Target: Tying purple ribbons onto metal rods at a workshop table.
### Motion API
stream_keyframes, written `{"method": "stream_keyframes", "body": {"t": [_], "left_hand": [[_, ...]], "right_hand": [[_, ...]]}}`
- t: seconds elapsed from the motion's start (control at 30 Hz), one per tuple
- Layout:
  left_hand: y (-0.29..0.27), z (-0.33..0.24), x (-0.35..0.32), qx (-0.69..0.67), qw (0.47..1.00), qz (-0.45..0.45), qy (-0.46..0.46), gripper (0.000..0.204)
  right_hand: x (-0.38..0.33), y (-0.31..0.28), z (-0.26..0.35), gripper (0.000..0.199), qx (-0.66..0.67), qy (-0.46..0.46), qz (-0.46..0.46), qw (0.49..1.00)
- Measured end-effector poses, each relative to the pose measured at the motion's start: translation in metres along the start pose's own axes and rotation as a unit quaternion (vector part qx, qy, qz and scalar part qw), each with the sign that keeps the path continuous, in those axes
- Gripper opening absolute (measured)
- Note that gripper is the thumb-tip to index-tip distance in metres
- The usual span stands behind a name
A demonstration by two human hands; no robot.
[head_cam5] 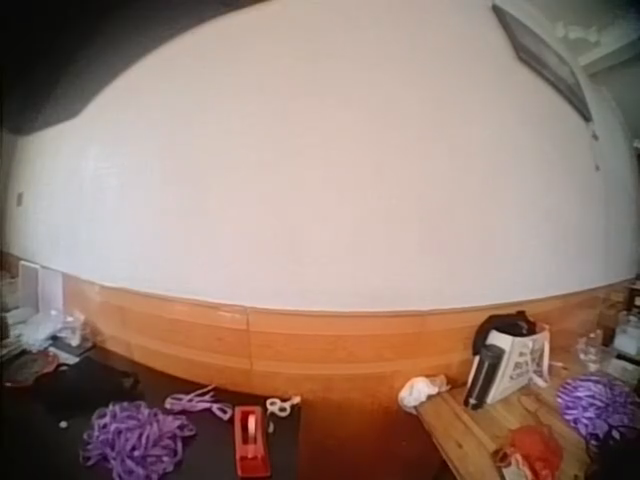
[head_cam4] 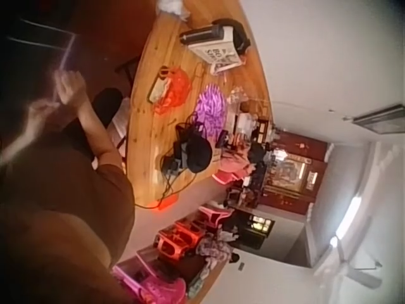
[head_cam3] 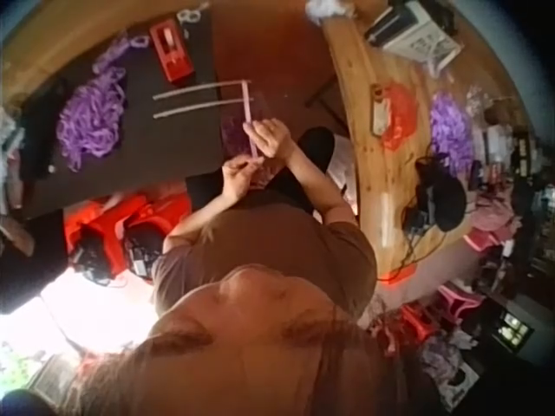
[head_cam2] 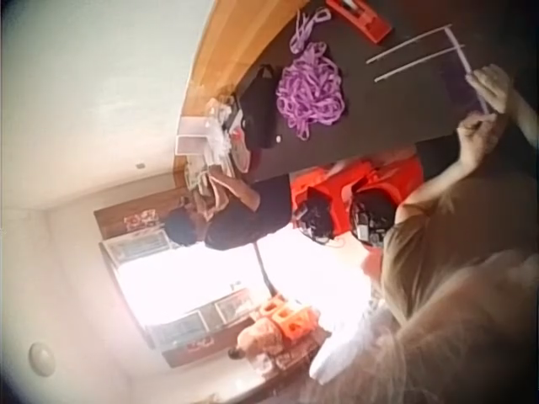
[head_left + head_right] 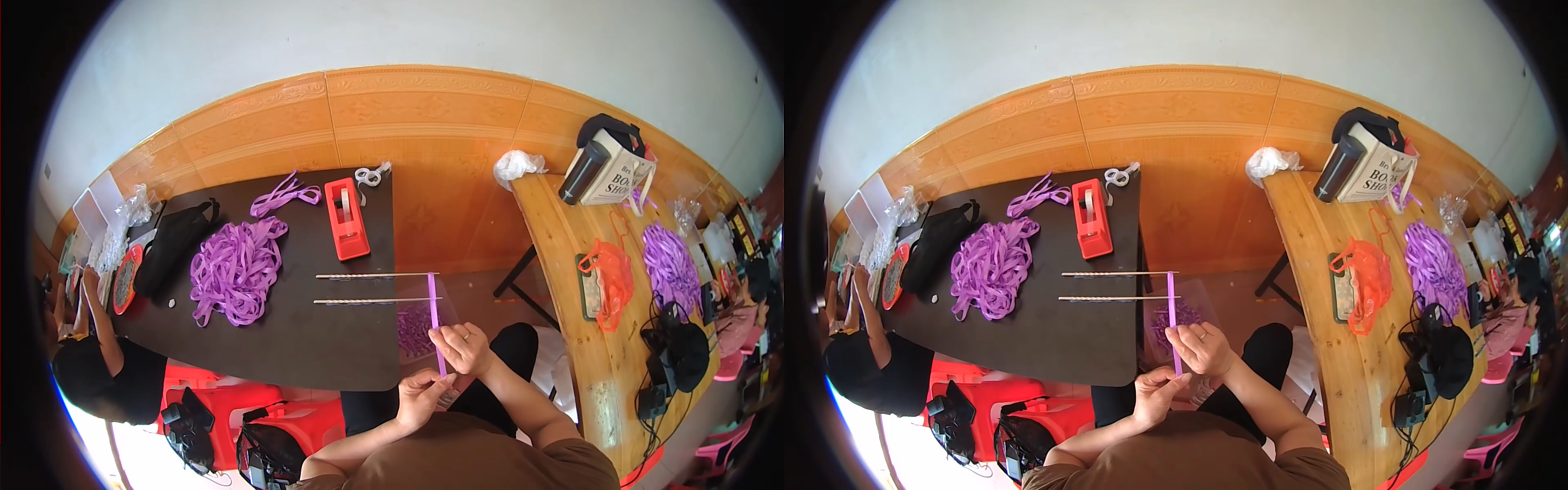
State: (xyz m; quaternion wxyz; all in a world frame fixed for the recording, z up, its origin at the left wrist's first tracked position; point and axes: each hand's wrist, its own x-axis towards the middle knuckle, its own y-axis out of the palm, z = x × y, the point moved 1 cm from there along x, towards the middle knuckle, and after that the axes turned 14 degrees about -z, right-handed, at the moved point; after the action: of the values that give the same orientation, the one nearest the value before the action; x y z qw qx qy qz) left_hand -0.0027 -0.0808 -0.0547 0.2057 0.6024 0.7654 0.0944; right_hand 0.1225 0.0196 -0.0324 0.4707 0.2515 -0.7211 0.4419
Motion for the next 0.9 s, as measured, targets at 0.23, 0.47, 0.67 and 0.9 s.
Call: {"method": "stream_keyframes", "body": {"t": [0.23, 0.47, 0.67, 0.9], "left_hand": [[-0.007, 0.004, 0.002, 0.077, 0.995, -0.011, 0.062, 0.013], [-0.007, 0.01, -0.003, -0.03, 0.999, 0.004, 0.022, 0.007], [-0.003, 0.005, -0.001, -0.035, 0.999, 0.026, 0.01, 0.008], [0.004, 0.017, 0.055, 0.001, 0.999, -0.046, -0.007, 0.015]], "right_hand": [[-0.009, -0.002, 0.005, 0.038, -0.013, 0.01, 0.019, 1.0], [0.006, -0.004, 0.009, 0.032, -0.055, 0.001, -0.033, 0.998], [0.048, -0.01, -0.004, 0.031, 0.043, 0.141, -0.062, 0.987], [0.076, 0.017, -0.071, 0.001, 0.259, 0.401, -0.012, 0.879]]}}
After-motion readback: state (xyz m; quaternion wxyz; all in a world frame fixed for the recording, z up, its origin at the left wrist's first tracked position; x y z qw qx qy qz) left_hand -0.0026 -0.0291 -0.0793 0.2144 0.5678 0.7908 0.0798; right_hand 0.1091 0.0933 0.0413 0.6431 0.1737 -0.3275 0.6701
